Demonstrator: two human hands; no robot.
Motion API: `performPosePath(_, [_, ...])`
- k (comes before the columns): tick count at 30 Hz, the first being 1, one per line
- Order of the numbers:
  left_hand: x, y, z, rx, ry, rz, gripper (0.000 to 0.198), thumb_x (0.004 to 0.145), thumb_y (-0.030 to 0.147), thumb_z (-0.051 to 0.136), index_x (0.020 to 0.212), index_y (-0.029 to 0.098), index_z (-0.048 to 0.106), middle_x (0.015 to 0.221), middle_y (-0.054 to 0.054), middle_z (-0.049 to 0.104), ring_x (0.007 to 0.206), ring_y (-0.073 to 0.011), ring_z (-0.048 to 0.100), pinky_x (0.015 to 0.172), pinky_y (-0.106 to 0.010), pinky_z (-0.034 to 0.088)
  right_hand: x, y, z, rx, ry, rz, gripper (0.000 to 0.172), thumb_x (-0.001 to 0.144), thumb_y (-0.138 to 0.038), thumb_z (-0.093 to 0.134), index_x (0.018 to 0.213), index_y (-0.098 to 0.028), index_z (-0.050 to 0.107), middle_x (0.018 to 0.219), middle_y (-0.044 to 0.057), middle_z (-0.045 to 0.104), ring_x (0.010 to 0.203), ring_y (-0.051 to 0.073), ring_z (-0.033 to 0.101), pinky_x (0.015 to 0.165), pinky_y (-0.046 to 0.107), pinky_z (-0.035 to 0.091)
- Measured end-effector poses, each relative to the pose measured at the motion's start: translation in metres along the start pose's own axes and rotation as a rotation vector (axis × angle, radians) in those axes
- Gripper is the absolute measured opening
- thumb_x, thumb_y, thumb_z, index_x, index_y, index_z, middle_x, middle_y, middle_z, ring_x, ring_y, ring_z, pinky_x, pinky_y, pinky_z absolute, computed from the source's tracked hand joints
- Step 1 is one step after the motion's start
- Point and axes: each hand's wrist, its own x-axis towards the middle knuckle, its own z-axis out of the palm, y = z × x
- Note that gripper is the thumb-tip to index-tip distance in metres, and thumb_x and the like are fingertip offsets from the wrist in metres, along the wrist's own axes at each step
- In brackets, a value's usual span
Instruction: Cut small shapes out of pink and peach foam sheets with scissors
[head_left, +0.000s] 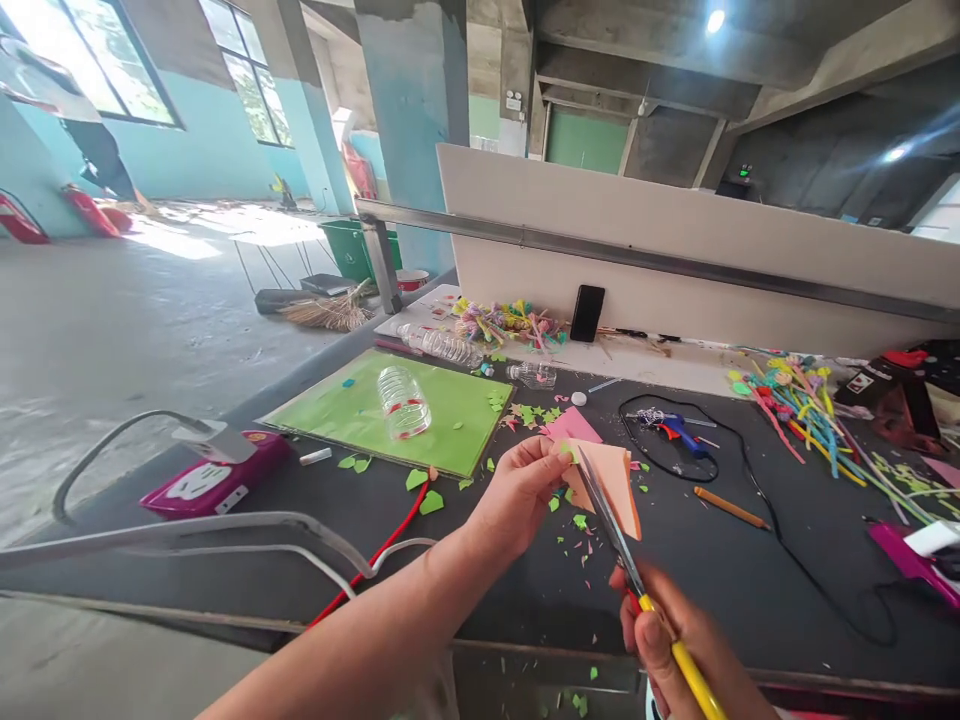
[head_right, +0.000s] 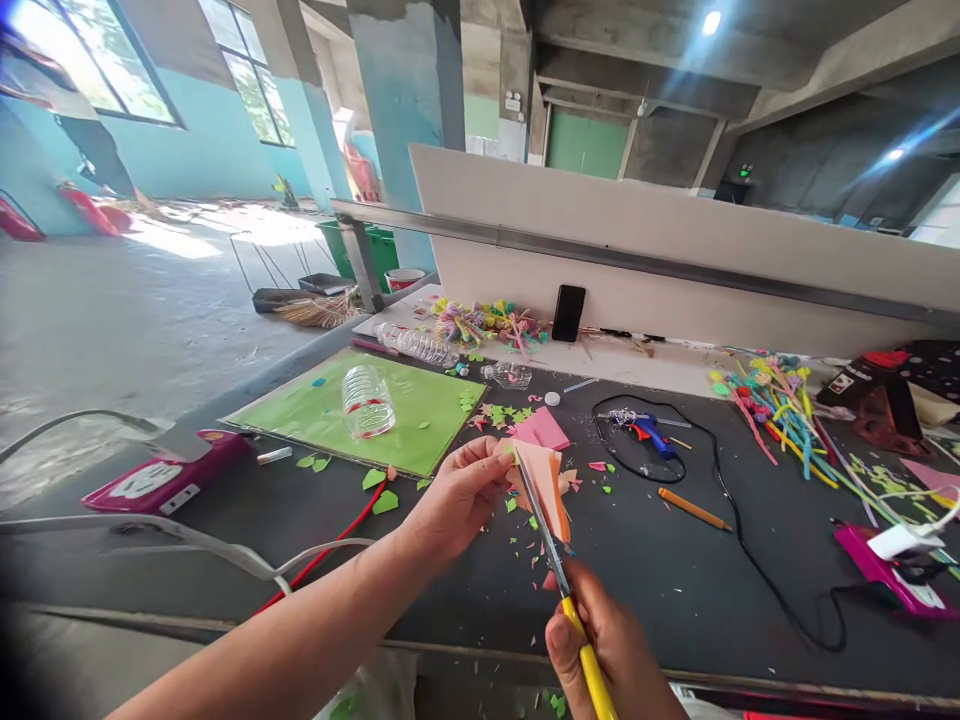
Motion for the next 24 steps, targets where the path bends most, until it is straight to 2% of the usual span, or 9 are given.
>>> performPosePath(3, [-0.001, 0.002, -0.001, -0.014, -0.008, 0.021, 0.022, 0.066, 0.029, 0.073, 0.064, 0.014, 0.056, 0.061, 0.001, 0.059, 0.055, -0.0087, 0.053, 0.057, -0.022, 0.041, -0.001, 0.0, -0.002, -0.044, 0.016, -0.037, 0.052, 0.075, -0.072, 0.044, 0.096, -0.025, 0.049, 0.061, -0.005, 0.038, 0.04, 0.009, 0.031, 0.036, 0.024, 0.025])
performPosePath(9, [-0.001, 0.004, -0.002, -0.006, -0.026, 0.039, 0.026, 0.064, 0.03, 0.075, 0.062, 0.014, 0.054, 0.058, 0.001, 0.058, 0.054, -0.0095, 0.052, 0.055, -0.022, 0.04, -0.001, 0.001, -0.01, -0.156, 0.017, -0.056, 0.045, 0.077, -0.069, 0.045, 0.087, -0.026, 0.051, 0.055, -0.007, 0.032, 0.041, 0.011, 0.033, 0.038, 0.025, 0.025])
performPosePath(16, [-0.003, 0.01, -0.002, 0.058, -0.022, 0.016, 0.028, 0.064, 0.032, 0.074, 0.06, 0.014, 0.053, 0.056, 0.001, 0.057, 0.046, -0.0068, 0.048, 0.044, -0.019, 0.03, -0.001, -0.006, -0.007, -0.261, 0.081, -0.048, 0.038, 0.08, -0.065, 0.044, 0.082, -0.027, 0.051, 0.051, -0.006, 0.037, 0.037, 0.011, 0.033, 0.038, 0.026, 0.024])
performPosePath(21, [-0.003, 0.01, -0.002, 0.066, -0.008, 0.011, 0.026, 0.062, 0.03, 0.075, 0.059, 0.014, 0.054, 0.053, 0.002, 0.057, 0.043, -0.0051, 0.043, 0.046, -0.019, 0.032, -0.002, -0.011, -0.002, -0.25, 0.108, -0.055, 0.037, 0.081, -0.062, 0.044, 0.081, -0.026, 0.052, 0.051, -0.007, 0.033, 0.038, 0.01, 0.028, 0.038, 0.026, 0.02])
performPosePath(24, [-0.002, 0.008, -0.004, 0.071, -0.031, 0.031, 0.024, 0.063, 0.028, 0.074, 0.06, 0.014, 0.055, 0.055, 0.002, 0.057, 0.047, -0.0064, 0.047, 0.05, -0.02, 0.035, -0.002, -0.012, -0.002, -0.302, 0.11, -0.04, 0.04, 0.082, -0.062, 0.042, 0.081, -0.024, 0.051, 0.053, -0.008, 0.029, 0.043, 0.01, 0.026, 0.04, 0.025, 0.019])
